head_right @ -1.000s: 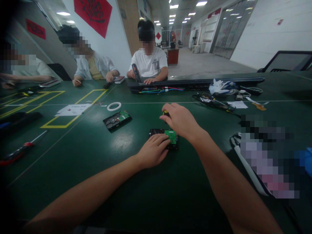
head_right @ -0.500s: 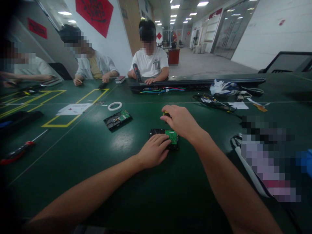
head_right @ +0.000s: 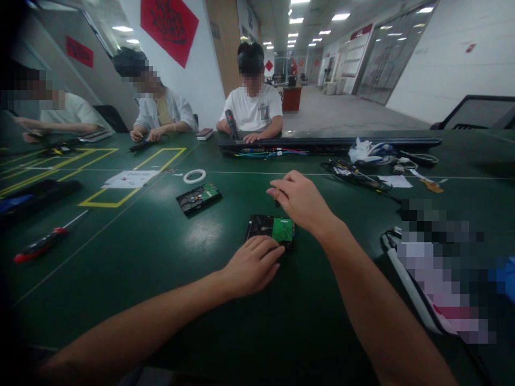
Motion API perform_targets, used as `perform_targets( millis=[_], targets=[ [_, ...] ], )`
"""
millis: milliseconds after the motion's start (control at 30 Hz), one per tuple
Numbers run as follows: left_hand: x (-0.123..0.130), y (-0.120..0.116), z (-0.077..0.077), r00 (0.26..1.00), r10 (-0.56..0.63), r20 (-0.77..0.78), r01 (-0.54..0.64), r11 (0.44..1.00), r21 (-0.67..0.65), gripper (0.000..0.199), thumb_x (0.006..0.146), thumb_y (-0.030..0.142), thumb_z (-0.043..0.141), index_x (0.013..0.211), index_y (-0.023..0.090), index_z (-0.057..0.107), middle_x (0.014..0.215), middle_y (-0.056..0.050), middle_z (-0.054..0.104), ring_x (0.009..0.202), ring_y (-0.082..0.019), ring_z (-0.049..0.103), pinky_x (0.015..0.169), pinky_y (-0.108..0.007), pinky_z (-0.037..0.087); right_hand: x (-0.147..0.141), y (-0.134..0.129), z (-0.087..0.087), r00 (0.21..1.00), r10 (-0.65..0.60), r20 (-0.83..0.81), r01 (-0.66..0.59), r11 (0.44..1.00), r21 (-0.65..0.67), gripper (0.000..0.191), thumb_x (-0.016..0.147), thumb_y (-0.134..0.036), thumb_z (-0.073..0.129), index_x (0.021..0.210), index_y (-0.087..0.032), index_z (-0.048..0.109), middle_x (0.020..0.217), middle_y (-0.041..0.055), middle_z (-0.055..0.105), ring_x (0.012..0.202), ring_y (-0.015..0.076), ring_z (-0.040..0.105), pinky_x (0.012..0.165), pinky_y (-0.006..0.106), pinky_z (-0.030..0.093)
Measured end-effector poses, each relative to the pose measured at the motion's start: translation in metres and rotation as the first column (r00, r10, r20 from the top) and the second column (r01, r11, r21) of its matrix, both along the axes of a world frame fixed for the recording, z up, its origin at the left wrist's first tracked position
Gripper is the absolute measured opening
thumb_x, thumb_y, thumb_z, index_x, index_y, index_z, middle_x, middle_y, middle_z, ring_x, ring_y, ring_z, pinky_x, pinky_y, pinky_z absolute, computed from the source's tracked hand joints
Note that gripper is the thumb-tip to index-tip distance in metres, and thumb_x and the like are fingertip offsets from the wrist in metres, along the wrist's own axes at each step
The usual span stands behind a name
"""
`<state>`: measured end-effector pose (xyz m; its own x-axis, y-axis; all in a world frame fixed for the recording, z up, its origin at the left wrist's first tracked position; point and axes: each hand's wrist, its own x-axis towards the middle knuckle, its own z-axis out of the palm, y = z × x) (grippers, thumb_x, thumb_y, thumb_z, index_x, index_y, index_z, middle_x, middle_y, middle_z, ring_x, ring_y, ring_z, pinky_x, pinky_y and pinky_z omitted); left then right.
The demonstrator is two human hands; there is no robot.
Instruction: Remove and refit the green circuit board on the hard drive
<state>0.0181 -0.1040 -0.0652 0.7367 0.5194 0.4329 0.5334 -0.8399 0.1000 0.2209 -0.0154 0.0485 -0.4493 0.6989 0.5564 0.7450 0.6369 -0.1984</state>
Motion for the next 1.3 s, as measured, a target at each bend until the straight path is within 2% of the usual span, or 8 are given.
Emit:
perform_targets(
  millis=[167,367,500,700,933,1033,1133,1300],
  targets=[
    [-0.005,-0.004,-0.007,0.999,-0.005,-0.041,0.008,0.999,0.051,0.032,0.109,0.023,0.05,0.139,0.017,0.059,0.113,-0.009,0.067,0.099,-0.024,0.063,0.085,-0.038,0.053,0.0,-0.002,0.004,1.0,0.018,0.008,-0.018,1.0,-0.002,0.029,0.106,-0.024,0.055,0.124,-0.012,0.076,0.118,0.0162,0.076,0.109,0.0286,0.072,0.103,0.044,0.054],
    [-0.008,0.009,-0.014,0.999,-0.016,-0.051,0.019,0.998,0.065,0.028,0.108,0.015,0.05,0.132,0.019,0.063,0.113,-0.007,0.067,0.097,-0.022,0.06,0.083,-0.036,0.049,0.002,-0.003,0.009,0.999,-0.028,0.017,0.029,0.998,-0.058,0.02,0.102,-0.017,0.058,0.116,-0.014,0.072,0.114,0.0141,0.079,0.105,0.0313,0.074,0.097,0.046,0.056],
    [-0.007,0.01,-0.015,0.999,-0.016,-0.032,0.019,0.996,0.092,0.023,0.108,0.016,0.051,0.125,0.021,0.067,0.112,-0.007,0.067,0.096,-0.021,0.061,0.082,-0.035,0.047,0.003,-0.002,0.007,0.999,-0.022,0.026,0.024,0.998,-0.058,0.026,0.103,-0.016,0.053,0.12,-0.013,0.072,0.121,0.0161,0.078,0.112,0.032,0.073,0.102,0.048,0.056],
    [0.0,0.008,-0.019,1.0,-0.019,0.018,0.016,0.991,0.132,0.021,0.112,0.029,0.053,0.106,0.02,0.07,0.086,-0.003,0.068,0.079,-0.018,0.064,0.073,-0.031,0.048,0.004,-0.002,0.005,0.998,0.022,0.059,-0.021,0.999,-0.026,0.037,0.099,-0.009,0.051,0.13,-0.012,0.071,0.131,0.0164,0.076,0.123,0.0299,0.071,0.109,0.048,0.055],
    [-0.002,0.015,-0.029,0.995,-0.046,0.094,0.035,0.992,0.118,0.051,0.112,0.055,0.05,0.079,0.018,0.063,0.058,0.003,0.062,0.05,-0.013,0.062,0.053,-0.024,0.043,0.002,-0.004,0.007,1.0,0.015,0.015,-0.015,1.0,-0.02,0.036,0.099,-0.012,0.055,0.131,-0.018,0.07,0.13,0.0142,0.077,0.119,0.0302,0.073,0.104,0.05,0.057],
    [-0.004,0.012,-0.027,0.992,-0.065,0.107,0.054,0.993,0.109,0.061,0.11,0.066,0.043,0.077,0.018,0.062,0.052,0.002,0.059,0.044,-0.012,0.059,0.047,-0.022,0.038,0.001,-0.004,0.007,1.0,0.001,0.009,0.0,1.0,-0.031,0.033,0.098,-0.011,0.055,0.125,-0.02,0.071,0.123,0.0112,0.079,0.114,0.0294,0.074,0.103,0.048,0.057],
    [-0.003,0.003,-0.021,0.993,-0.068,0.097,0.062,0.996,0.064,0.061,0.112,0.064,0.037,0.081,0.018,0.062,0.053,0.002,0.059,0.042,-0.013,0.058,0.044,-0.023,0.034,0.0,-0.003,0.007,1.0,0.009,0.007,-0.009,0.999,-0.045,0.028,0.099,-0.013,0.055,0.12,-0.02,0.072,0.121,0.0111,0.079,0.113,0.0296,0.073,0.103,0.047,0.055],
    [0.001,-0.004,-0.01,0.996,-0.065,0.067,0.061,0.997,0.057,0.05,0.11,0.057,0.043,0.089,0.017,0.065,0.066,-0.002,0.064,0.057,-0.018,0.064,0.057,-0.032,0.05,-0.002,-0.003,0.006,1.0,0.022,0.015,-0.022,0.999,-0.026,0.022,0.102,-0.021,0.055,0.118,-0.019,0.071,0.118,0.013,0.078,0.112,0.0302,0.071,0.103,0.048,0.054]
  ],
)
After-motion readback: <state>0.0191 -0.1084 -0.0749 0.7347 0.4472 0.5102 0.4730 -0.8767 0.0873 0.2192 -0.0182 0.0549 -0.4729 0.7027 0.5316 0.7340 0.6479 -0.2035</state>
